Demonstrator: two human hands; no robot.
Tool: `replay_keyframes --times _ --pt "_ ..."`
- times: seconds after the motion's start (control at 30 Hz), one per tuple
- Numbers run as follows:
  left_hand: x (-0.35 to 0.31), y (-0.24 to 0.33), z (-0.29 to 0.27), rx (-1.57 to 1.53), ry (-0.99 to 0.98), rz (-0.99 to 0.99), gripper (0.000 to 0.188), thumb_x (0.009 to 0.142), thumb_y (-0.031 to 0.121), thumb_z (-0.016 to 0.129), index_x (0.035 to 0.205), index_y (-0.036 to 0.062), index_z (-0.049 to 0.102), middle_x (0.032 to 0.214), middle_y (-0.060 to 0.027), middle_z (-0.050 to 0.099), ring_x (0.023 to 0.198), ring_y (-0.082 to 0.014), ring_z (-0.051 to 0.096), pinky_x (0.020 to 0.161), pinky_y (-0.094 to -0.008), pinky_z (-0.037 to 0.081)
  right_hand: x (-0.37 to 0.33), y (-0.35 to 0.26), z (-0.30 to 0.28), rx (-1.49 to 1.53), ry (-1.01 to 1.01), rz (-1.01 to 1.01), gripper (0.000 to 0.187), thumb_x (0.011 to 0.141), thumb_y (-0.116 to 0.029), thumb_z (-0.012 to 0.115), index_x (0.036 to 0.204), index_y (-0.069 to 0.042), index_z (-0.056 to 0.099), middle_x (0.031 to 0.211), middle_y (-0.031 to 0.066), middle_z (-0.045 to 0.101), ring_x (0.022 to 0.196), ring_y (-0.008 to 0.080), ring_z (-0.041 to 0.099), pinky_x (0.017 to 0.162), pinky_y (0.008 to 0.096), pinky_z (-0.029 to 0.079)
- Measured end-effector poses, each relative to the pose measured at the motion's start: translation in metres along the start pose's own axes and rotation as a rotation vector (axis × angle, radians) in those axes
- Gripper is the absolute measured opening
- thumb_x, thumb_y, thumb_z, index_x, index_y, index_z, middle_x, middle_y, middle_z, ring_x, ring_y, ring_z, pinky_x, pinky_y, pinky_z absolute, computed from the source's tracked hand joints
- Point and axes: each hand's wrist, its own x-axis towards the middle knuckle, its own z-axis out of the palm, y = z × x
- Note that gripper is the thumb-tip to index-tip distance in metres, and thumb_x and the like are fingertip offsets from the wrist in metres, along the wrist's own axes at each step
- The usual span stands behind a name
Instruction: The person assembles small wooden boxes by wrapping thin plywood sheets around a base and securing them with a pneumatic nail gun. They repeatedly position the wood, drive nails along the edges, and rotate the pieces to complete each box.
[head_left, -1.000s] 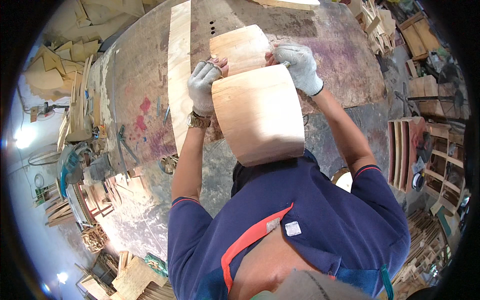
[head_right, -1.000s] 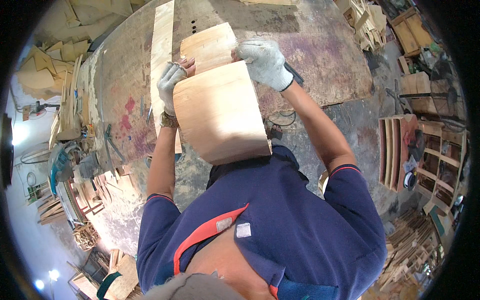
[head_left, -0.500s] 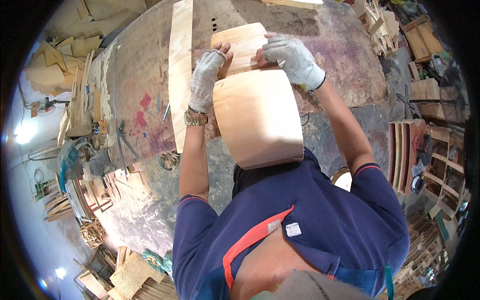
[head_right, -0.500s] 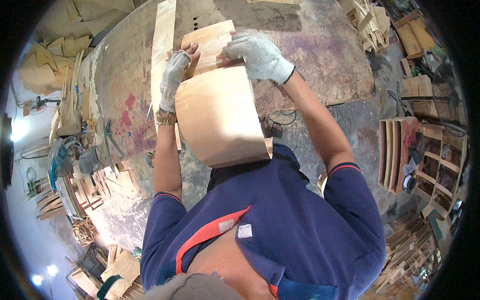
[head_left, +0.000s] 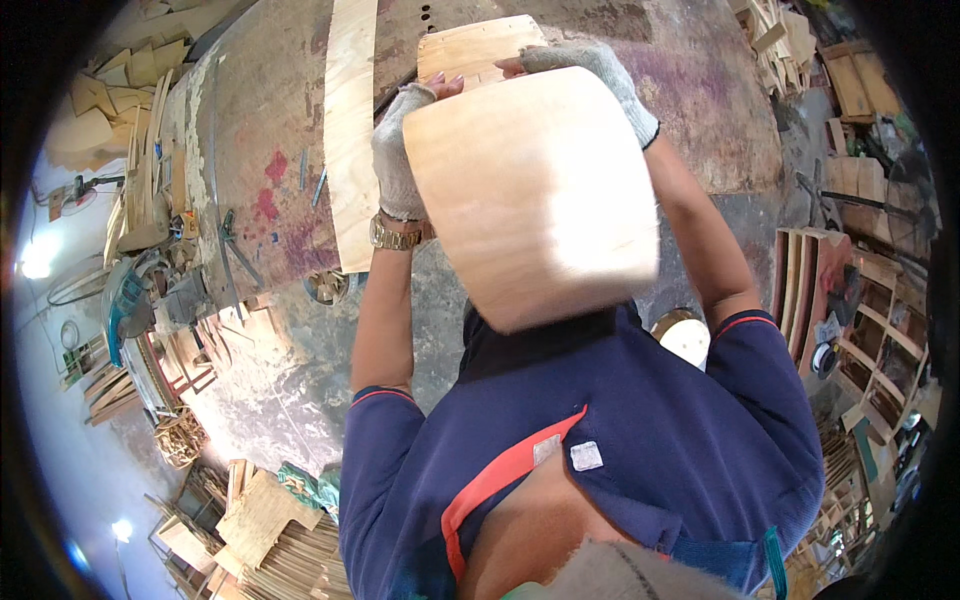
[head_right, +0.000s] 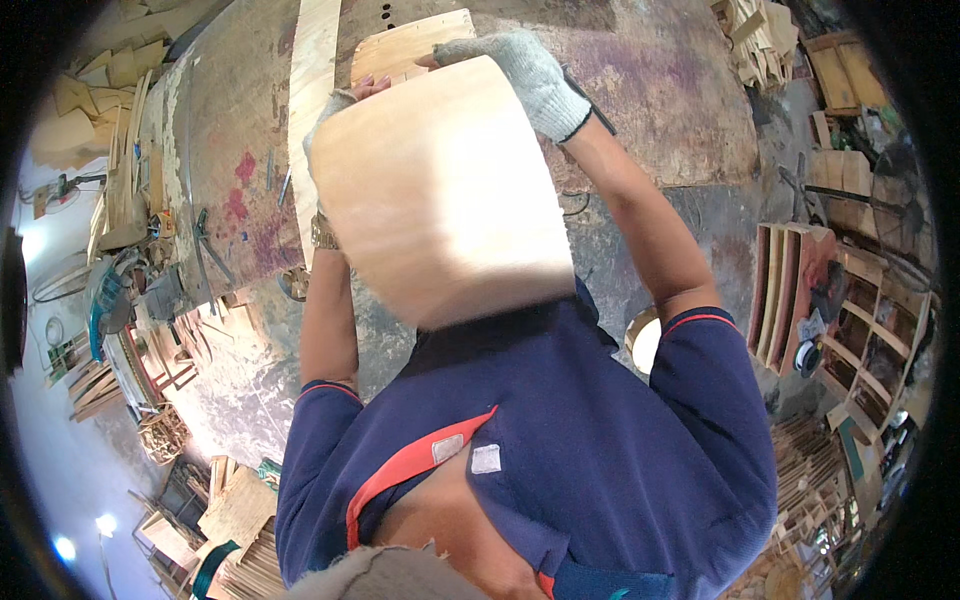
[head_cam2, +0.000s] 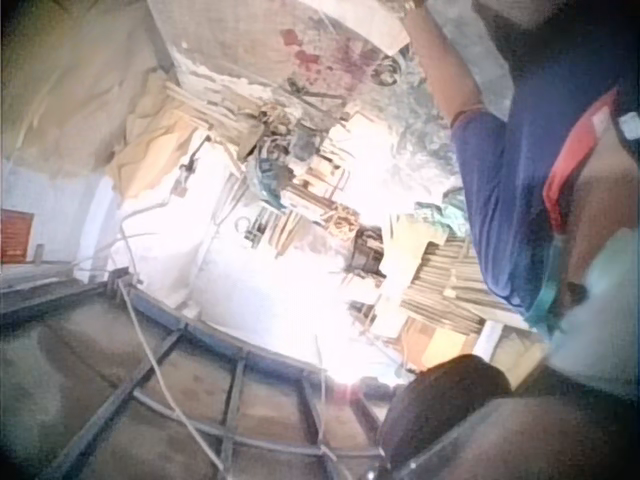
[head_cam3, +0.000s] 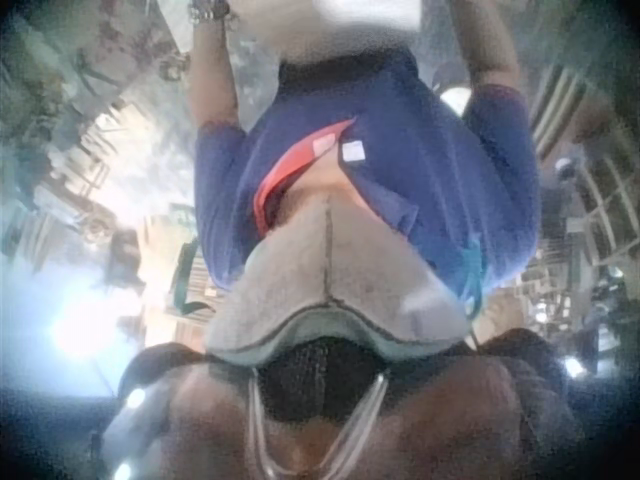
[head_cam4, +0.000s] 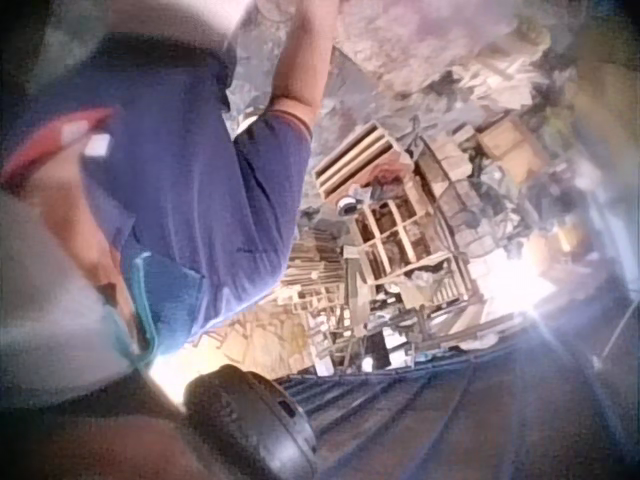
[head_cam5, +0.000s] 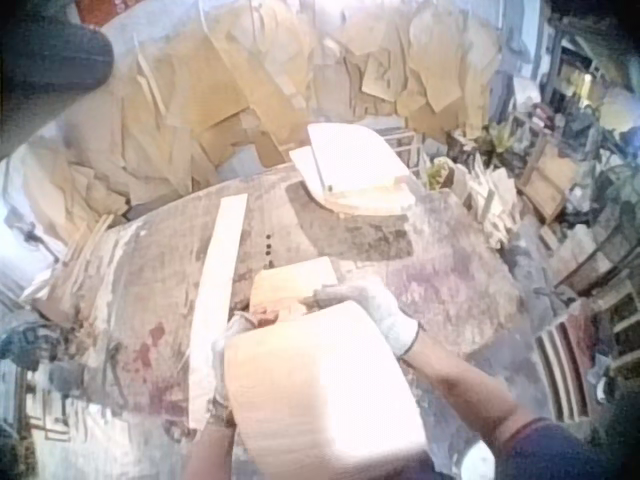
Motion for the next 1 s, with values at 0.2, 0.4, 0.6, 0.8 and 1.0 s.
replay_keyframes --times 0.2,0.4,0.6,0.8,1.0 --pt "-0.006 -0.033 -0.003 -0.338 -0.02 -0.299 0.043 0.098 0.023 0.068 0.13 -0.0058 0.067 0.113 -0.0138 0.078 0.099 -0.0242 0.076 0.086 -0.034 0.061 -0.001 -0.004 0.003 -0.724 -0.132 -0.627 0.042 0.1 -0.031 0.068 0.129 -0.001 0.073 0.127 0.0137 0.076 0.117 0.0244 0.072 0.106 0.0376 0.054" --pt "0.012 -0.041 -0.003 -0.579 -0.117 -0.316 0.091 0.1 0.069 0.05 0.148 -0.0073 0.051 0.137 -0.0167 0.066 0.126 -0.0249 0.063 0.107 -0.0378 0.049 0.023 -0.008 -0.003 -0.632 -0.276 -0.514 0.043 0.103 -0.035 0.063 0.125 0.0 0.073 0.13 0.0155 0.074 0.123 0.0264 0.069 0.111 0.0431 0.051" --pt "0.042 -0.057 0.017 -0.397 -0.004 -0.091 0.076 0.11 0.062 0.037 0.133 -0.0035 0.067 0.141 -0.0195 0.065 0.133 -0.0302 0.061 0.115 -0.041 0.044 -0.007 -0.017 -0.003 -0.629 -0.504 -0.741 0.038 0.098 -0.031 0.067 0.117 0.001 0.077 0.128 0.0165 0.073 0.124 0.0286 0.067 0.111 0.0435 0.05" --pt "0.064 -0.068 0.028 -0.22 0.095 -0.129 0.053 0.111 0.044 0.047 0.118 -0.0005 0.075 0.125 -0.0167 0.074 0.124 -0.0331 0.065 0.108 -0.0424 0.047 -0.082 -0.014 0.016 -0.829 0.217 -0.533 0.027 0.094 -0.017 0.072 0.114 0.0 0.08 0.112 0.0168 0.077 0.117 0.0268 0.068 0.103 0.0354 0.053" --pt "0.073 -0.073 0.023 -0.176 0.081 -0.155 0.039 0.108 0.03 0.052 0.121 0.0005 0.074 0.124 -0.0166 0.075 0.122 -0.031 0.066 0.107 -0.0384 0.048 -0.074 -0.049 0.002 0.007 0.444 -0.405 0.036 0.098 -0.026 0.075 0.125 -0.003 0.076 0.115 0.0173 0.077 0.101 0.0217 0.077 0.089 0.033 0.063"
